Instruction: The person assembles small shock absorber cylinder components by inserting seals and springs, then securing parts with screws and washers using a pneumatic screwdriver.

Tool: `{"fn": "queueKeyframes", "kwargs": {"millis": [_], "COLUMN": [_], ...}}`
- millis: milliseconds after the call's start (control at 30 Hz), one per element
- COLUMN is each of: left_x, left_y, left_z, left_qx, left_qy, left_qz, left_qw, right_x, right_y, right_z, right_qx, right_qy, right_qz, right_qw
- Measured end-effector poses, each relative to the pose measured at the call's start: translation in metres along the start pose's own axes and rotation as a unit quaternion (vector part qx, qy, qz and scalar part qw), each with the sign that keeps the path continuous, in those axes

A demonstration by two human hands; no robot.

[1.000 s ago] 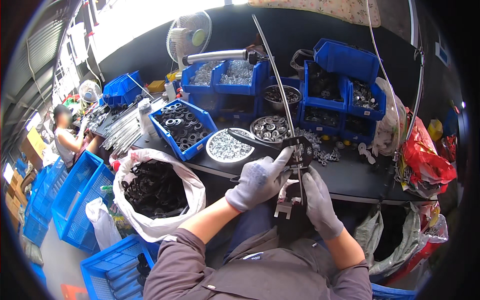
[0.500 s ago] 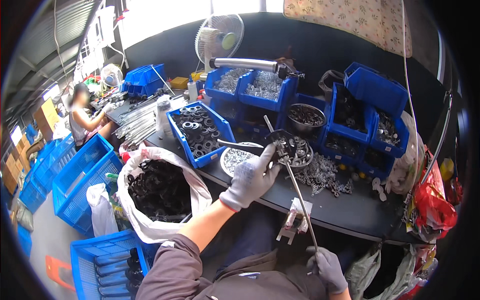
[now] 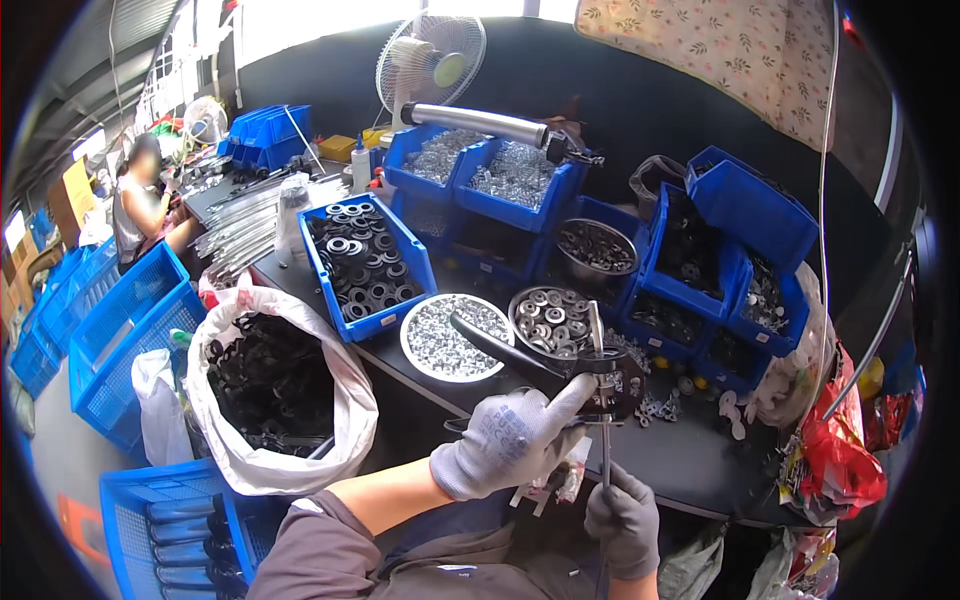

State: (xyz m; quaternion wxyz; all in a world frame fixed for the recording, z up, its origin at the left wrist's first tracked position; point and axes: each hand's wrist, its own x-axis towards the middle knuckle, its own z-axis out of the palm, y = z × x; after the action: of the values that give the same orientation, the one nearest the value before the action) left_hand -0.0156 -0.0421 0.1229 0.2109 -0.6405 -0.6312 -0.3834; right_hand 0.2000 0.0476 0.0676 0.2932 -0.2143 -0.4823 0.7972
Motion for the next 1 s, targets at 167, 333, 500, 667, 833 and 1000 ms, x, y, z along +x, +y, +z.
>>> {"fn": "queueKeyframes", "kwargs": {"millis": [167,333,500,667,833,1000], "left_x": [0.018,0.025,0.027,0.029,0.033,0.033], "left_y": [-0.014,-0.014,-0.014,-0.011,-0.014,-0.009], "left_z": [-0.005,-0.004,-0.01,-0.01,-0.015,-0.021], "left_qx": [0.006,0.011,0.0,0.014,-0.001,0.0], "left_qy": [0.055,0.036,0.033,0.006,-0.009,-0.033], "left_qz": [-0.017,0.009,0.018,0.019,0.005,0.011], "left_qw": [0.998,0.999,0.999,1.0,1.0,0.999], "right_x": [0.0,0.001,0.006,0.003,0.004,0.0], "right_y": [0.009,0.019,0.014,0.009,0.009,0.009], "right_z": [-0.009,-0.014,-0.017,-0.021,-0.023,-0.026], "right_qx": [0.052,-0.105,-0.083,0.026,0.029,0.067], "right_qy": [-0.054,0.031,0.002,-0.034,-0.029,-0.069], "right_qz": [0.001,-0.14,-0.124,-0.034,-0.006,0.007], "right_qw": [0.997,0.984,0.989,0.998,0.999,0.995]}}
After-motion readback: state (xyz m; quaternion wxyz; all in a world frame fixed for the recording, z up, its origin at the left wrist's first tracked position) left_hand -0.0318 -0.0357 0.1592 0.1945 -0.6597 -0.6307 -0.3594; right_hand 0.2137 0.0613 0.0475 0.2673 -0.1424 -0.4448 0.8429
